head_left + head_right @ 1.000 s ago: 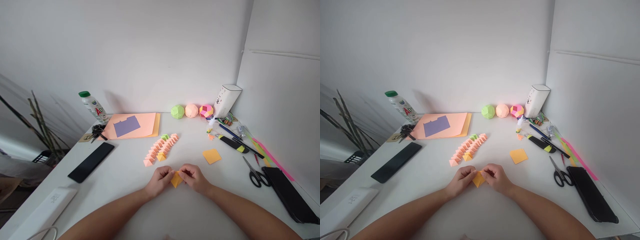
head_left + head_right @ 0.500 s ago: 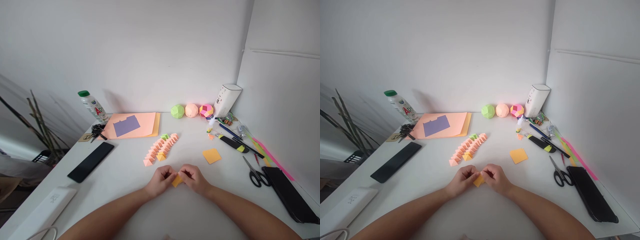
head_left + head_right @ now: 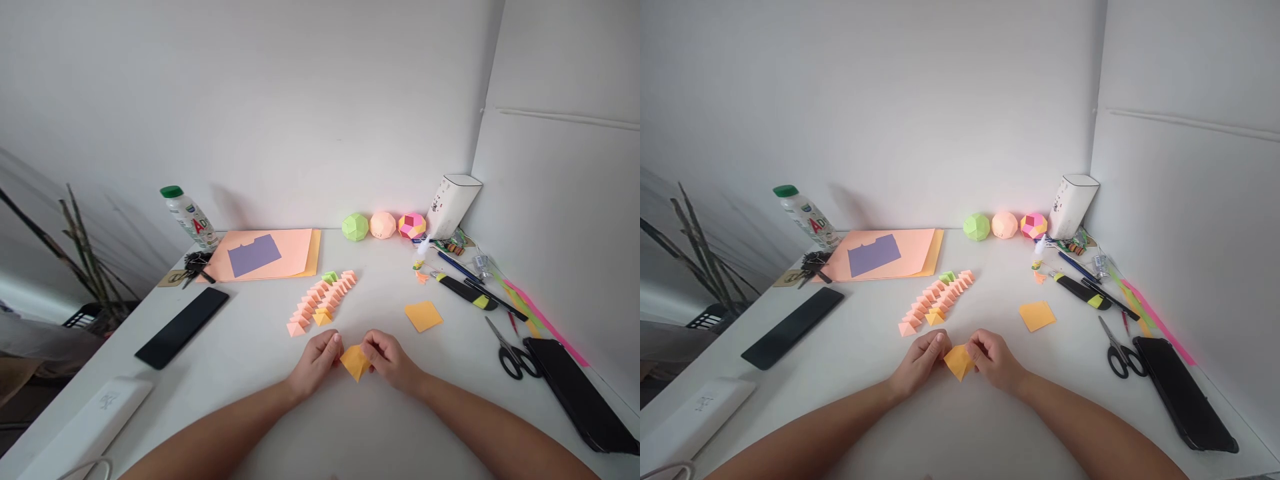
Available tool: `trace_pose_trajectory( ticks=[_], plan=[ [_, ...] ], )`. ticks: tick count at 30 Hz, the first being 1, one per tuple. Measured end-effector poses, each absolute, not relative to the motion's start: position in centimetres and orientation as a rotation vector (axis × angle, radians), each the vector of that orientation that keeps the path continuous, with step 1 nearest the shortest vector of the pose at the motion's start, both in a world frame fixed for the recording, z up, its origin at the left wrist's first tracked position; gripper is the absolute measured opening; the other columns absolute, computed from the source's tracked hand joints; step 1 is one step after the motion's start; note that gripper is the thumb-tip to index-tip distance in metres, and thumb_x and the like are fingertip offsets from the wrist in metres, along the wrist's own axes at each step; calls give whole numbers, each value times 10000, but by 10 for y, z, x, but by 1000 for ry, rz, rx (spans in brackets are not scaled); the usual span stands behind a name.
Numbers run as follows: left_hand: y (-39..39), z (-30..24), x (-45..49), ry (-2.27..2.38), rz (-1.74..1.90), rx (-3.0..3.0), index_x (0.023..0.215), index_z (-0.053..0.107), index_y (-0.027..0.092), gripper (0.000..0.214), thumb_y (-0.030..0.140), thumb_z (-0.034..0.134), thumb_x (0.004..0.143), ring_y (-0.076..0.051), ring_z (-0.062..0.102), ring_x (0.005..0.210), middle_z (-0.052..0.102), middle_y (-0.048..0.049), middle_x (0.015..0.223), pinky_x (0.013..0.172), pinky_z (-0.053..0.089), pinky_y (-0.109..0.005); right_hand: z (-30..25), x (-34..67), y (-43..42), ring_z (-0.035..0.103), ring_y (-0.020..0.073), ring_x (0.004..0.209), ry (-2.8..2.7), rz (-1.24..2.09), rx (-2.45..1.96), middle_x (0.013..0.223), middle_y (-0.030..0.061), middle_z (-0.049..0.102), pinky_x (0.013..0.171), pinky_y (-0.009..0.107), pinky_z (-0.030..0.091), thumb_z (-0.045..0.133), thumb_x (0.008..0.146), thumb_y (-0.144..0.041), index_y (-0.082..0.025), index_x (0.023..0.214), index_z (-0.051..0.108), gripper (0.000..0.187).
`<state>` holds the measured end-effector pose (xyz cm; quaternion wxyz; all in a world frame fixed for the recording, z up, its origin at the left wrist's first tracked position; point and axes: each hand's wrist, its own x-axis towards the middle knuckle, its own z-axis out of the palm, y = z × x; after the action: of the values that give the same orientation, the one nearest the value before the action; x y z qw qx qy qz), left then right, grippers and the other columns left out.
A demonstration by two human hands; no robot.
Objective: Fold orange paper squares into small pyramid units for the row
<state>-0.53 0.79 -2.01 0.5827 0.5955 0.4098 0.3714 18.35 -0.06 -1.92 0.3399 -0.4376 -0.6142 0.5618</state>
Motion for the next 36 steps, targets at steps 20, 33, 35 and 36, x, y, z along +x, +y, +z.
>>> trace_pose_trajectory(
  ticks=[20, 33, 35, 36],
  plan=[
    [12, -11, -7, 800, 800, 1393, 568, 429, 162, 411, 476, 524, 814, -102, 378, 580, 403, 32, 608, 547, 299, -224, -18, 184, 1, 466, 111, 535, -1571, 1497, -1151, 580, -39, 461, 517, 231, 392, 527, 829, -458, -183, 705, 490, 304],
    [14, -20, -5, 833, 797, 1142, 720, 518, 159, 334, 468, 645, 731, -81, 453, 522, 540, 17, 658, 511, 361, -217, -17, 183, 1, 473, 109, 549, -1523, 1490, -1143, 650, -14, 520, 537, 241, 446, 563, 813, -445, -171, 798, 589, 275],
    [14, -20, -5, 796, 814, 1165, 713, 518, 157, 307, 433, 648, 743, -82, 465, 547, 552, 5, 706, 523, 378, -219, -17, 183, 2, 475, 108, 547, -1518, 1481, -1137, 671, -7, 537, 535, 241, 451, 561, 814, -449, -171, 832, 607, 283],
    [14, -20, -5, 789, 825, 1164, 729, 522, 158, 291, 419, 648, 748, -80, 467, 545, 557, 4, 712, 522, 382, -219, -17, 183, 2, 475, 107, 547, -1519, 1480, -1136, 680, -5, 543, 533, 241, 451, 563, 814, -449, -172, 850, 615, 284]
  ],
)
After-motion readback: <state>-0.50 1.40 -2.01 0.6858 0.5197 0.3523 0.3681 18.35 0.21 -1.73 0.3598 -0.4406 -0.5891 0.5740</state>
